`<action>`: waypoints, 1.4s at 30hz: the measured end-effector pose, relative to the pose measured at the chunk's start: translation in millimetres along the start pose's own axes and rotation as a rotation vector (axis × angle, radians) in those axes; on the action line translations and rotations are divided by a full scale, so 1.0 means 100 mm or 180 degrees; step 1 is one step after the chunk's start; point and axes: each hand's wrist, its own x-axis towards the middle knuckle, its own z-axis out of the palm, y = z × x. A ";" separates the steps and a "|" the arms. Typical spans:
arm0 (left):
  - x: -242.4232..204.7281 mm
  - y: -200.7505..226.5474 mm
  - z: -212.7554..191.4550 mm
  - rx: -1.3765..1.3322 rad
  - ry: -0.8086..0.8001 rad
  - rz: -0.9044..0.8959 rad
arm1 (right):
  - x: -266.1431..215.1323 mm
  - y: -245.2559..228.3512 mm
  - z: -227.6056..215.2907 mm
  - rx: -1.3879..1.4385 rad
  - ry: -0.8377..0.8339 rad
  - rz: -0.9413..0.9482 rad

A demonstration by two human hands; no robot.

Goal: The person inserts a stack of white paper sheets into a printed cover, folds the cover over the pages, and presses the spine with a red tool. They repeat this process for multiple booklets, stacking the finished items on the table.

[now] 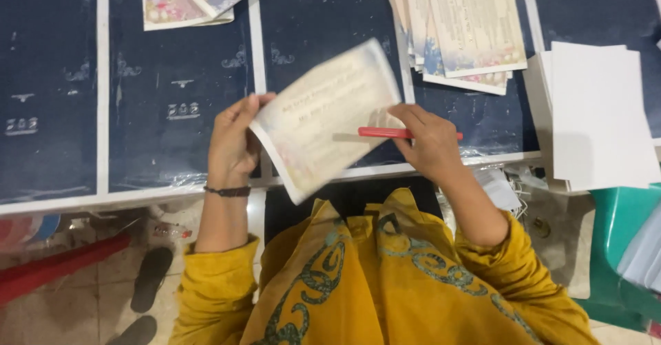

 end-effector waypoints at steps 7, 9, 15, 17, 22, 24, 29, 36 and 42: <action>0.15 0.03 -0.04 -0.0254 0.0021 -0.0086 | 0.11 -0.10 0.12 -0.0223 0.0165 -0.0277; 0.12 0.16 0.02 -0.0893 0.0013 -0.0058 | 0.09 0.02 0.32 0.0370 0.0848 -0.0396; -0.39 0.46 0.39 -0.0585 -0.1111 0.0935 | 0.32 -0.14 -0.50 0.1645 0.1147 0.0592; -0.61 0.39 0.63 -0.0066 -0.1272 0.1227 | 0.52 -0.34 -0.81 0.2398 0.0911 0.0883; -0.78 -0.06 0.88 0.0965 -0.1454 0.1456 | 0.62 -0.80 -0.74 0.3721 0.0421 0.1913; -0.77 -0.15 0.89 0.1164 -0.1097 0.1078 | 0.56 -1.02 -0.62 0.4115 0.0101 0.2024; -0.71 -0.46 0.81 0.0263 -0.1037 0.0523 | 0.39 -1.03 -0.44 0.4521 -0.0035 0.2089; -0.75 -0.66 0.79 -0.0679 -0.0819 -0.0122 | 0.44 -1.10 -0.60 0.4421 -0.0328 0.1941; -0.86 -0.51 0.90 -0.0748 -0.0712 -0.0117 | 0.24 -0.95 -0.68 0.3838 -0.0726 0.1135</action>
